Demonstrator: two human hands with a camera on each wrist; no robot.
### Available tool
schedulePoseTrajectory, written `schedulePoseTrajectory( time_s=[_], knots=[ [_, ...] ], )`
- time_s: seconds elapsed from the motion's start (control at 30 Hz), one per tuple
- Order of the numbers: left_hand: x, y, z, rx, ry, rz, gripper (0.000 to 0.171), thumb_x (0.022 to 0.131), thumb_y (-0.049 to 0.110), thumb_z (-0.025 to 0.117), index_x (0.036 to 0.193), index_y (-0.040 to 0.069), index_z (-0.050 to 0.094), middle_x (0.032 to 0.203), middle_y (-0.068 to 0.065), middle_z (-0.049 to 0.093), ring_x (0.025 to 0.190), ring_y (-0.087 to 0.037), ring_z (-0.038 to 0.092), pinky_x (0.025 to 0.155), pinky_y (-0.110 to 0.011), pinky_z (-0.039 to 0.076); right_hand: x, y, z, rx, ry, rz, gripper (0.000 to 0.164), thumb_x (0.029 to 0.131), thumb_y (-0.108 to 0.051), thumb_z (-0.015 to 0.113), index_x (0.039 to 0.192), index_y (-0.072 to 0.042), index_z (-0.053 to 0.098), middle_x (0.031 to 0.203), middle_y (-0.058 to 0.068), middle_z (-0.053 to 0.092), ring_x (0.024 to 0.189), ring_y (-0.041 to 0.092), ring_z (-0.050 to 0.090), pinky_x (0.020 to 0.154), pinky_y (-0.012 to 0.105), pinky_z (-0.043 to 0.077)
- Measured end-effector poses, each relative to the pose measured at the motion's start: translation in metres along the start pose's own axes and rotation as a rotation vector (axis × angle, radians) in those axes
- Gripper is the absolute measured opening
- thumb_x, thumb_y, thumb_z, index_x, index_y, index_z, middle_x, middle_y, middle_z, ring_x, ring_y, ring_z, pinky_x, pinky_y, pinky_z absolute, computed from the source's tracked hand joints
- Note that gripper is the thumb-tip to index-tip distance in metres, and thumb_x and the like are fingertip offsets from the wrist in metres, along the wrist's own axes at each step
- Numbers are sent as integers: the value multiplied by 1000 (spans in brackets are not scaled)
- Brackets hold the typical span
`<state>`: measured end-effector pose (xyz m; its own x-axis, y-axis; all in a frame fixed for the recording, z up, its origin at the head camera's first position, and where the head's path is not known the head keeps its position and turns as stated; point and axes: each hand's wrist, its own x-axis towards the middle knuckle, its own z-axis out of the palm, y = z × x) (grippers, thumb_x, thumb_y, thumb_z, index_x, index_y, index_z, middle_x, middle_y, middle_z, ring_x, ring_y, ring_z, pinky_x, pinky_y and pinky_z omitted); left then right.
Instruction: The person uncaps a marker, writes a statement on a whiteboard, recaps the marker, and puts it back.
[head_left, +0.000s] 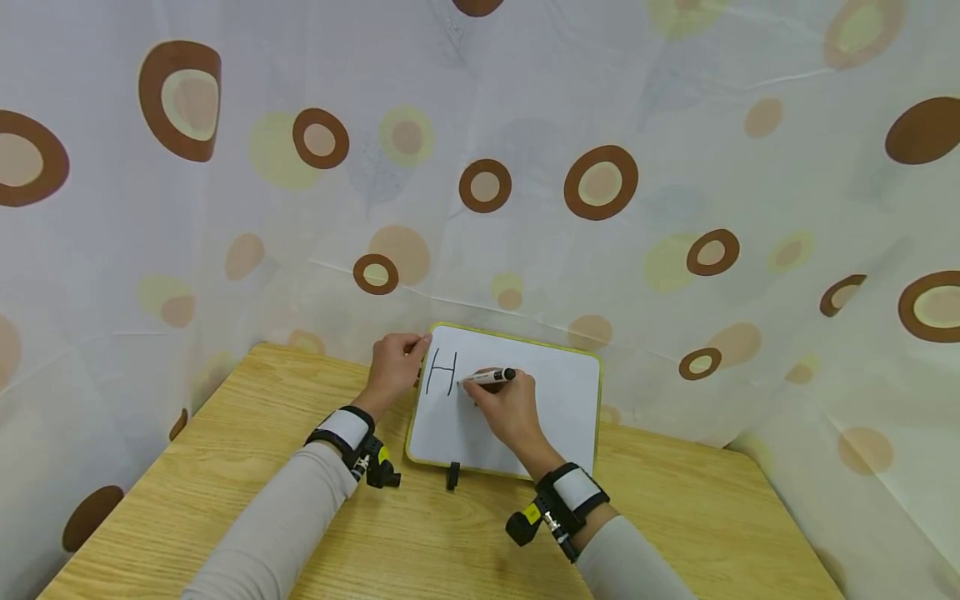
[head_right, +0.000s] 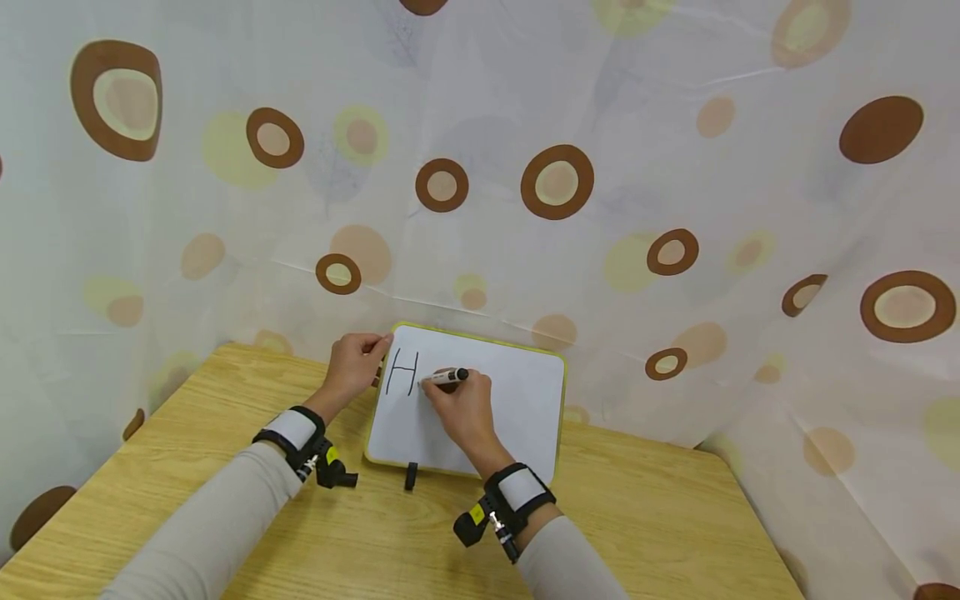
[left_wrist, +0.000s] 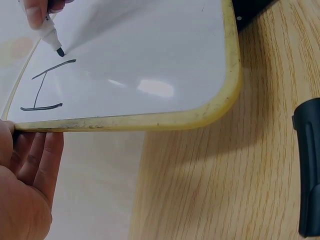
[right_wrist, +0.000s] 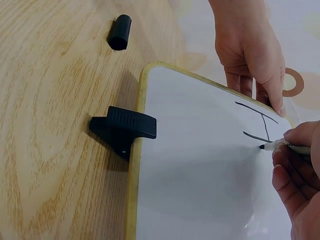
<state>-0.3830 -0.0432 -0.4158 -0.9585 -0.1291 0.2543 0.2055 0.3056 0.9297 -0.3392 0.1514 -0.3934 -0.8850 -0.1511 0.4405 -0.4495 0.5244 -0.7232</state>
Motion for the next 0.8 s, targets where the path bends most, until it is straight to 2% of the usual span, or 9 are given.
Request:
schedulePoseTrajectory(
  time_s=[0.8],
  knots=[
    [1, -1, 0, -2, 5, 11, 31, 106, 27, 59, 104, 2, 77, 91, -12, 71, 65, -19, 63, 55, -28, 57, -1, 1, -5, -36, 2, 14, 4, 87, -9, 81, 88, -6, 79, 74, 2, 73, 60, 12, 65, 56, 26, 54]
  ],
)
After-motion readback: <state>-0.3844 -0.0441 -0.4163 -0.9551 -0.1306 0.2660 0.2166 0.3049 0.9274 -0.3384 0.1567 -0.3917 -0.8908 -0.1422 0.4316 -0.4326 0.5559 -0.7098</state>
